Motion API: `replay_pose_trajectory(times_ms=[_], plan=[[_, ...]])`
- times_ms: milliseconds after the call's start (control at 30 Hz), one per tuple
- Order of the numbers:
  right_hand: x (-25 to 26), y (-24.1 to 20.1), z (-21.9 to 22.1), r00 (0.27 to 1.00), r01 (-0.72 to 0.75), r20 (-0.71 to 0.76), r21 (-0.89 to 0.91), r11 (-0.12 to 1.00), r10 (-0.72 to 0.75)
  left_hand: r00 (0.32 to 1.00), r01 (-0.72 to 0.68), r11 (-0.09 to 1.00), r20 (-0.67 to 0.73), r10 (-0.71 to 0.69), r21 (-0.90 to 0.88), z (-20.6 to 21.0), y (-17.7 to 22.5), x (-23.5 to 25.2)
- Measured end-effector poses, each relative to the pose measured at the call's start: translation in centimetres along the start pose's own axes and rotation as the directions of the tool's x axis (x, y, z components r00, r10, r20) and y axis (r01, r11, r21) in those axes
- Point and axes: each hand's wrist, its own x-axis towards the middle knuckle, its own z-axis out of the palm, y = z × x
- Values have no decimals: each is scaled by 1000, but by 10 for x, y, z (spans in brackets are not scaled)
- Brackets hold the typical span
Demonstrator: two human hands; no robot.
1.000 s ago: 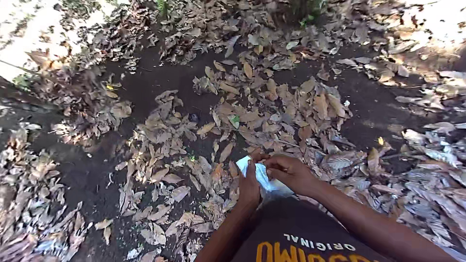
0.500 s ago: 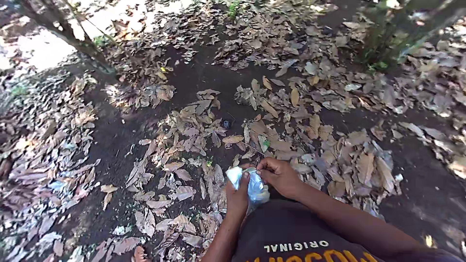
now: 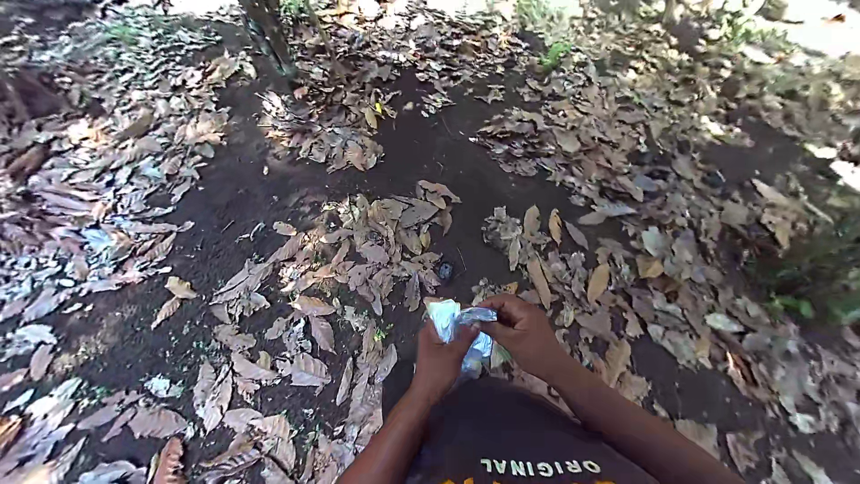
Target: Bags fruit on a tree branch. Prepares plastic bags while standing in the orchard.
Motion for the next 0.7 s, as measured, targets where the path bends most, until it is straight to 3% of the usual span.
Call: replay_pose_trajectory(times_ms=[200,300,400,567,700], plan=[[143,8,-8,994,102,56,-91,991,-97,994,53,997,-95,-48,55,-29,1,129],[227,15,-7,987,159,41,-262,952,-154,991,38,999,-126,-36,13,-48,-4,211],[320,33,0,957,236,-65,-393,889,-283,996,41,999,-78,-39,27,-74,-8,308],[462,30,-8,947,182,-142,-499,847,-287,996,77,996,33,-78,53,-109,14,457],[543,15,-28,912,170,-240,-519,838,-334,990,128,984,45,-135,124,-116,44,555]])
